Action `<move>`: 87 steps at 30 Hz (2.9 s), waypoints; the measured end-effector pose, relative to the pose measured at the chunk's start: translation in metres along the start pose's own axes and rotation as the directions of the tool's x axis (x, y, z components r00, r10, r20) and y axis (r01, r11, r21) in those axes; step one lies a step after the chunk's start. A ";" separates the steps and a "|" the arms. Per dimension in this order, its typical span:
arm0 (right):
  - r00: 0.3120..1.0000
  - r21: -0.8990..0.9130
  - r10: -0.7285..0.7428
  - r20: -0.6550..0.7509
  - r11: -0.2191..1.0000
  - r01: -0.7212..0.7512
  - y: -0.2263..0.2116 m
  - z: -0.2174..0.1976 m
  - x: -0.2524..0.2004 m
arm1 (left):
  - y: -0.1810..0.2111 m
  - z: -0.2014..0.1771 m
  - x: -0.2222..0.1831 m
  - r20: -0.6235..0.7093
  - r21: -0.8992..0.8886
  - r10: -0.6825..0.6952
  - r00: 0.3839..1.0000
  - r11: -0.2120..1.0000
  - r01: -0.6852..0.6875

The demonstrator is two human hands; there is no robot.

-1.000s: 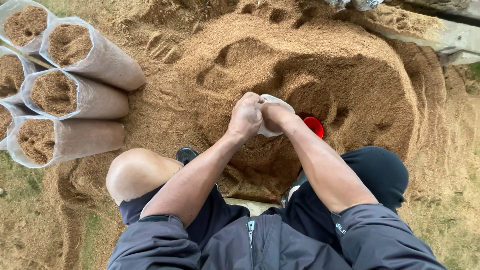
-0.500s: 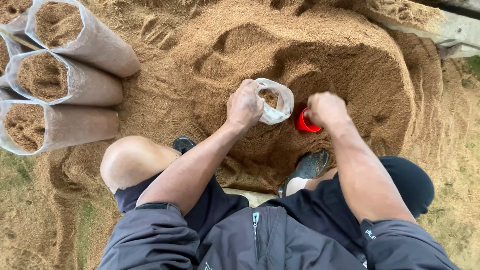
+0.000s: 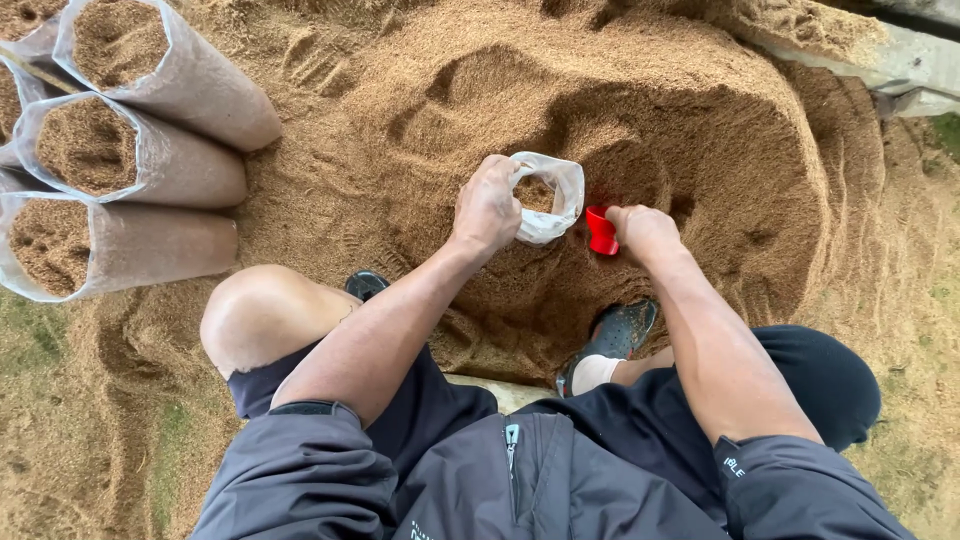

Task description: Filling small plastic bags with substrate using a hand scoop from a large pile.

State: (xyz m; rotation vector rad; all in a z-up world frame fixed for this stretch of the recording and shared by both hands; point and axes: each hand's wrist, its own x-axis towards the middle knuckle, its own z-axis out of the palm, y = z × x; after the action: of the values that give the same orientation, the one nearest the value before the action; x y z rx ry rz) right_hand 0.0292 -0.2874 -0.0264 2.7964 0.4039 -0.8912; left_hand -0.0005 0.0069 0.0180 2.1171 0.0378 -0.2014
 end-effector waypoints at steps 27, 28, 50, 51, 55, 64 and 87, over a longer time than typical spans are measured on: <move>0.908 0.490 0.223 -0.355 0.871 -0.022 -0.007 0.008 0.037 | -0.015 0.022 0.006 -0.017 0.025 0.060 0.998 0.998 -0.060; 0.884 0.479 0.186 -0.430 0.876 0.049 -0.004 0.013 0.038 | -0.014 0.021 0.006 -0.004 0.010 0.068 0.998 0.998 -0.068; 0.752 0.371 -0.065 -0.656 0.840 0.396 -0.058 -0.141 -0.134 | -0.003 0.017 0.011 -0.045 -0.108 0.186 0.982 0.976 -0.190; 0.779 0.401 -0.107 -0.618 0.809 0.430 -0.063 -0.147 -0.135 | -0.005 0.018 0.013 -0.037 -0.129 0.192 0.981 0.972 -0.195; 0.840 0.505 -0.198 -0.505 0.722 0.473 -0.060 -0.127 -0.120 | 0.001 0.013 0.012 -0.023 -0.099 0.212 0.977 0.972 -0.213; 0.952 0.904 -0.190 -0.240 0.315 0.290 -0.050 -0.090 -0.063 | 0.002 0.005 0.008 0.029 -0.096 0.227 0.973 0.970 -0.223; 0.982 0.554 0.169 -0.090 0.828 -0.091 -0.003 -0.048 -0.036 | 0.007 0.004 0.006 -0.011 -0.025 0.114 0.993 0.993 -0.114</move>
State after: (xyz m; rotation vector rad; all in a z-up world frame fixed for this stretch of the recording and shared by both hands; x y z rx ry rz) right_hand 0.0262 -0.2803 0.0330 3.3684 -0.0499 -0.9017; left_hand 0.0058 -0.0006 0.0203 2.0874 -0.0747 -0.1219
